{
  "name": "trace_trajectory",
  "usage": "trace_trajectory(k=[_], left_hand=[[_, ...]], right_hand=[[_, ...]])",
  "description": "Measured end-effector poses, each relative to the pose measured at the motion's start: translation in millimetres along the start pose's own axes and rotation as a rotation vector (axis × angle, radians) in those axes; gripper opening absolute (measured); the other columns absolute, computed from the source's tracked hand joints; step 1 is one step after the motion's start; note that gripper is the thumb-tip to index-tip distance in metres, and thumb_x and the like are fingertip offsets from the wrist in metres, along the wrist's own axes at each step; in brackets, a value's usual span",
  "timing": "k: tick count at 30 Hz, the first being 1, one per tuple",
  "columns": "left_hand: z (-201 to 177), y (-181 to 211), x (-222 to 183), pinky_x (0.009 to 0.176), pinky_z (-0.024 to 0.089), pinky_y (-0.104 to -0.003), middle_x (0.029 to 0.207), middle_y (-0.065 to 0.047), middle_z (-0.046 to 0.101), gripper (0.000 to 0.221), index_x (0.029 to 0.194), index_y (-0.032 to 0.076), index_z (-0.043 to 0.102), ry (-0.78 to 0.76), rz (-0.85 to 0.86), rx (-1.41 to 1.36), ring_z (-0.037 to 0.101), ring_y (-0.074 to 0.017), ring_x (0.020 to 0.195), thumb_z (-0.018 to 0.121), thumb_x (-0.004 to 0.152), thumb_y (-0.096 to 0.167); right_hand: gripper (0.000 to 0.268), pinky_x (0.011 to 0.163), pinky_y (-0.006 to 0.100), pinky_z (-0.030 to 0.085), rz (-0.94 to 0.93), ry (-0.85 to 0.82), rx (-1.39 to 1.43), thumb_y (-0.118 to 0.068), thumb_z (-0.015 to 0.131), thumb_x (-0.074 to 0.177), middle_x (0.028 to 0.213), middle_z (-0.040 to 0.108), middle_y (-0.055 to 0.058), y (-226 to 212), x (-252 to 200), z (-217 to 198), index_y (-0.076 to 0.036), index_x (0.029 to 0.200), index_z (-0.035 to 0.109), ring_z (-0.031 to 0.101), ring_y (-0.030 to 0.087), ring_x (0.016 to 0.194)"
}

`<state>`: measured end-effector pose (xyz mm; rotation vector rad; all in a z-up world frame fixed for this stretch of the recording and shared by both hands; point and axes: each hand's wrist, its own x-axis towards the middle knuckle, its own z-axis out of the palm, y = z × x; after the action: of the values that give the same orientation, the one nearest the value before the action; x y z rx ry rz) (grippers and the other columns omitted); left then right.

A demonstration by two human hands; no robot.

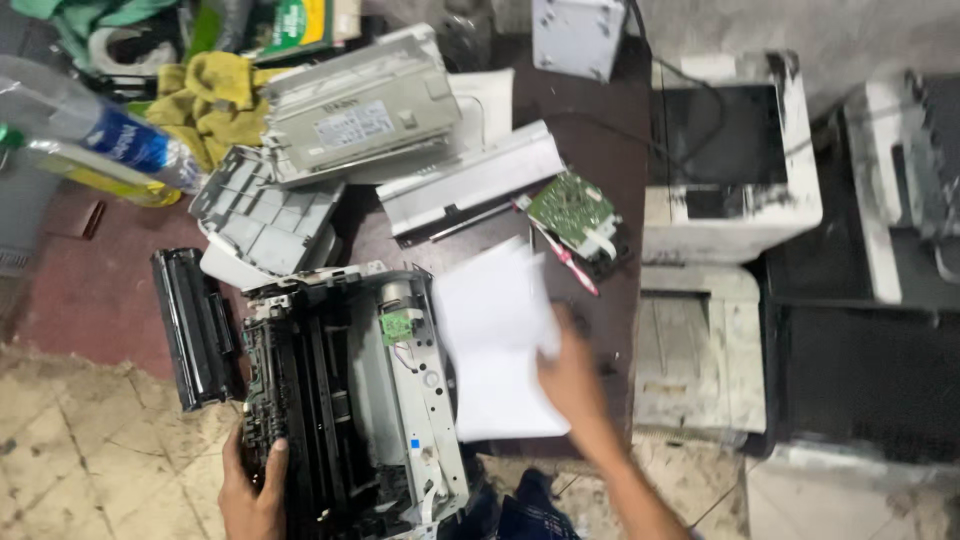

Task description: The person disassembles a printer by removing screws with a screwdriver, then uses a brush to clean internal components and circuit boards. The person repositions the printer parts and continues brushing various surfaces.

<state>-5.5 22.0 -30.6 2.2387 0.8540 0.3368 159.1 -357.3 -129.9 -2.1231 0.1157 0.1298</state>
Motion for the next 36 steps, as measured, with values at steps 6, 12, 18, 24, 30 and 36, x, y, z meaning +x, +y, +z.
trace_trajectory(k=[6, 12, 18, 24, 30, 36], left_hand=[[0.1, 19.8, -0.4, 0.097, 0.051, -0.039, 0.123, -0.025, 0.069, 0.081, 0.150, 0.004, 0.047, -0.011, 0.020, 0.088, 0.068, -0.0300, 0.110, 0.081, 0.080, 0.027], [-2.2, 47.0, -4.0, 0.097, 0.054, -0.040, 0.124, -0.023, 0.070, 0.089, 0.148, 0.006, 0.046, -0.018, -0.014, 0.065, 0.071, -0.0305, 0.111, 0.087, 0.071, 0.022], [-6.3, 54.1, -4.3, 0.098, 0.054, -0.041, 0.125, -0.023, 0.069, 0.093, 0.149, 0.008, 0.044, -0.035, -0.008, 0.060, 0.069, -0.0313, 0.114, 0.088, 0.069, 0.023], [-7.1, 54.7, -4.1, 0.097, 0.054, -0.042, 0.127, -0.023, 0.068, 0.096, 0.148, 0.007, 0.043, -0.057, 0.004, 0.067, 0.069, -0.0317, 0.115, 0.091, 0.067, 0.028], [-6.9, 52.5, -3.3, 0.097, 0.055, -0.043, 0.127, -0.025, 0.067, 0.096, 0.148, 0.004, 0.043, -0.047, 0.041, 0.064, 0.069, -0.0327, 0.116, 0.090, 0.068, 0.030], [-6.6, 47.9, -2.3, 0.098, 0.054, -0.043, 0.128, -0.024, 0.068, 0.097, 0.149, 0.004, 0.043, -0.058, 0.029, 0.059, 0.069, -0.0322, 0.116, 0.090, 0.068, 0.031]], right_hand=[[0.073, 0.095, 0.045, 0.052, -0.003, 0.310, 0.182, -0.003, 0.079, 0.080, 0.128, 0.063, 0.023, 38.2, 166.9, -98.8, 0.004, 0.144, 0.045, 0.065, 0.035, 0.114], [0.057, 0.092, 0.041, 0.057, 0.027, 0.274, 0.546, 0.008, 0.063, 0.078, 0.124, 0.066, 0.019, 32.0, 264.8, -128.3, 0.000, 0.132, 0.048, 0.069, 0.031, 0.113], [0.050, 0.077, 0.044, 0.059, 0.221, 0.288, 0.496, 0.004, 0.067, 0.077, 0.116, 0.069, 0.017, 59.0, 313.4, -127.9, -0.002, 0.125, 0.056, 0.071, 0.029, 0.100], [0.033, 0.063, 0.039, 0.061, 0.675, 0.070, 1.018, 0.001, 0.070, 0.084, 0.102, 0.067, 0.013, 96.2, 363.9, -110.4, -0.001, 0.116, 0.066, 0.072, 0.026, 0.082], [0.034, 0.048, 0.022, 0.053, 0.809, -0.038, 1.660, -0.014, 0.053, 0.098, 0.099, 0.068, 0.019, 87.7, 388.2, -105.4, 0.003, 0.123, 0.066, 0.067, 0.023, 0.069], [0.036, 0.050, 0.027, 0.060, 0.865, 0.211, 1.682, -0.021, 0.062, 0.099, 0.100, 0.070, 0.020, 43.9, 423.5, -86.1, 0.004, 0.124, 0.069, 0.070, 0.027, 0.069]])
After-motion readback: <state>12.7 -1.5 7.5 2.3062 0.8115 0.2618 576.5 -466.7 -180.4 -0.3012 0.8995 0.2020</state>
